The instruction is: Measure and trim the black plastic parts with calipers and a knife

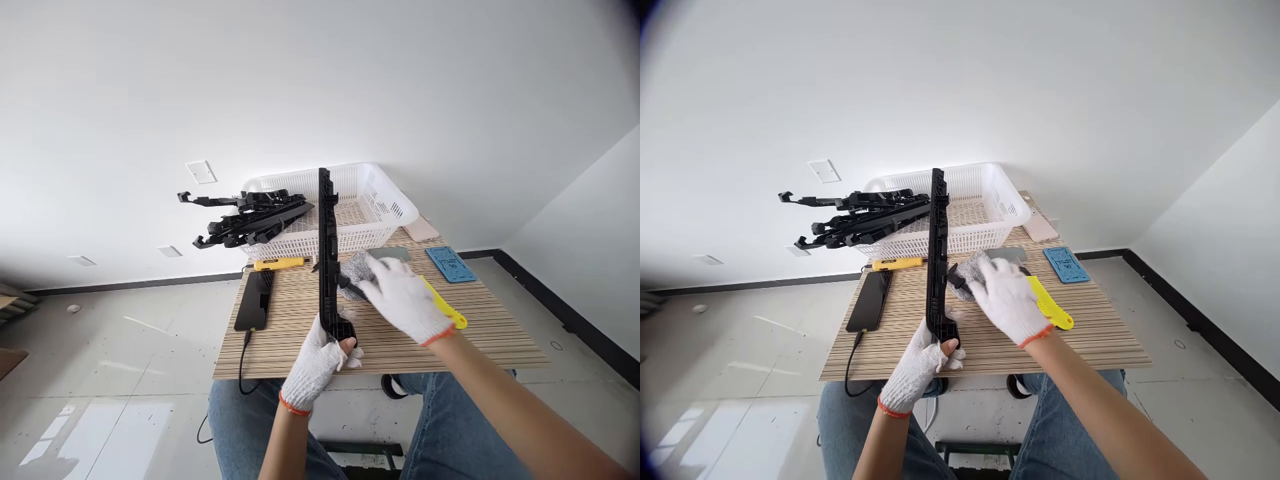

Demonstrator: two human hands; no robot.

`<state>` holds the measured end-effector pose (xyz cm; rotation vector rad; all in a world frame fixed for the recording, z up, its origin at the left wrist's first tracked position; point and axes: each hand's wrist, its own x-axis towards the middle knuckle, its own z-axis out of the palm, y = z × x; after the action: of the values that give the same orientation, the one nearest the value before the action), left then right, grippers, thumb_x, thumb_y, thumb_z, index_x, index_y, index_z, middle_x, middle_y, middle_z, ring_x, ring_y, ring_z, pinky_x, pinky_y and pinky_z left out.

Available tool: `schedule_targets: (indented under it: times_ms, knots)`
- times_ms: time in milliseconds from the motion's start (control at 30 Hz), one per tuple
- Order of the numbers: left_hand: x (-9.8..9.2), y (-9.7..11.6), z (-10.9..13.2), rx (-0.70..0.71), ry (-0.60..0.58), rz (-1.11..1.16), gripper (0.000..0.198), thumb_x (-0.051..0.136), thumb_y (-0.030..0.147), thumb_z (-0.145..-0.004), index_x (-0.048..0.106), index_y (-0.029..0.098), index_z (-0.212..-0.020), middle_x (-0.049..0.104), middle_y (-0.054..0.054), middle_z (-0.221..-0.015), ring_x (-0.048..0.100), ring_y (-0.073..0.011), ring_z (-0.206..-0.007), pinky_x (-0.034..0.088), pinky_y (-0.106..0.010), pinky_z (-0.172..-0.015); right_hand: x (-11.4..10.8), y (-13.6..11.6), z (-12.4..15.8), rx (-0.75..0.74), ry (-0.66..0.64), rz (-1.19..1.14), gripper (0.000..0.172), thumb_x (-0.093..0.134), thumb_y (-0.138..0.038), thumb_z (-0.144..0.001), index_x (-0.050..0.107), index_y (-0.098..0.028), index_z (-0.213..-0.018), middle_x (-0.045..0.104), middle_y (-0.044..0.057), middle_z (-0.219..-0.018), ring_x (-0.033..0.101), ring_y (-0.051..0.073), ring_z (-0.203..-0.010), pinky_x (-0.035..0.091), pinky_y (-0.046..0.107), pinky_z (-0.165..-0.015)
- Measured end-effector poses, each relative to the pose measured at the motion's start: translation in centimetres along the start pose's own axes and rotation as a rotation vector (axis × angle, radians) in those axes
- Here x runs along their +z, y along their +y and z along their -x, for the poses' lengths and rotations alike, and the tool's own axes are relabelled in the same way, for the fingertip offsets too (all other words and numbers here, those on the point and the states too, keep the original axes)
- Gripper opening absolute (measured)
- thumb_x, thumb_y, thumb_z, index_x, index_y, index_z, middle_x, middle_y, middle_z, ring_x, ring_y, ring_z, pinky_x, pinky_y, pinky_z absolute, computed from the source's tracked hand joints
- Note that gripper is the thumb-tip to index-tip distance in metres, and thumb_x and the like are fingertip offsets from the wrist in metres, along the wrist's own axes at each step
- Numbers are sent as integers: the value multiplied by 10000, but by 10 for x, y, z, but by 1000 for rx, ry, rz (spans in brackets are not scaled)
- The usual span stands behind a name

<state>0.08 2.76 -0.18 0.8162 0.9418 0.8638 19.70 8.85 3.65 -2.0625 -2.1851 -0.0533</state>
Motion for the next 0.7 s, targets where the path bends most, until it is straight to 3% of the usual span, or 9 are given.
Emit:
schedule_targets:
  times_ms: [67,167,267,367,467,600,700]
  knots:
    - [1,4,2,10,29,-7,719,945,442,-714,495,263,-1245,660,-37,-1170,717,-112,-705,594,-236,-588,-4,24,8,123,46,-23,494,390,-429,-1097,573,-189,-1488,671,200,-1336,678,337,-1132,518,392,-796]
    - [2,10,1,7,60,3,749,949,396,-678,426,323,-1209,618,-20,-1331,663,-60,-592,503,-190,-457,0,58,25,248,-43,6,502,390,-429,-1083,601,-181,-1464,691,207,-1277,691,376,-1130,524,410,-728]
    - [3,11,-5,4,61,-33,659,913,503,-718,491,269,-1167,675,10,-1043,585,-49,-495,436,-178,-409,14,79,38,272,-112,40,534,418,-449,-1065,577,-170,-1492,704,208,-1250,707,390,-1092,535,433,-720]
    - [5,10,-12,64,60,-95,619,760,706,-826,582,191,-1121,591,50,-674,561,-91,-469,413,-193,-414,29,88,44,253,-104,55,563,432,-459,-1059,546,-161,-1522,718,208,-1237,711,390,-1083,545,438,-739]
    - [7,9,-17,124,63,-125,662,631,777,-889,588,172,-1152,559,59,-580,539,-105,-450,402,-204,-418,39,90,44,254,-36,53,556,399,-405,-1059,549,-116,-1511,727,232,-1201,716,400,-1048,541,446,-736]
    - [6,14,-19,109,37,-88,633,872,561,-777,528,228,-1191,645,41,-851,584,-80,-524,486,-223,-477,40,92,49,402,72,-147,597,350,-431,-1056,535,-92,-1511,725,267,-1192,718,433,-990,538,529,-766]
    - [2,19,-20,123,40,-63,670,936,417,-721,499,265,-1204,649,32,-1002,611,-74,-569,523,-241,-517,36,93,63,569,219,-571,576,420,-490,-1039,536,-155,-1492,746,217,-1172,732,391,-1001,559,556,-863]
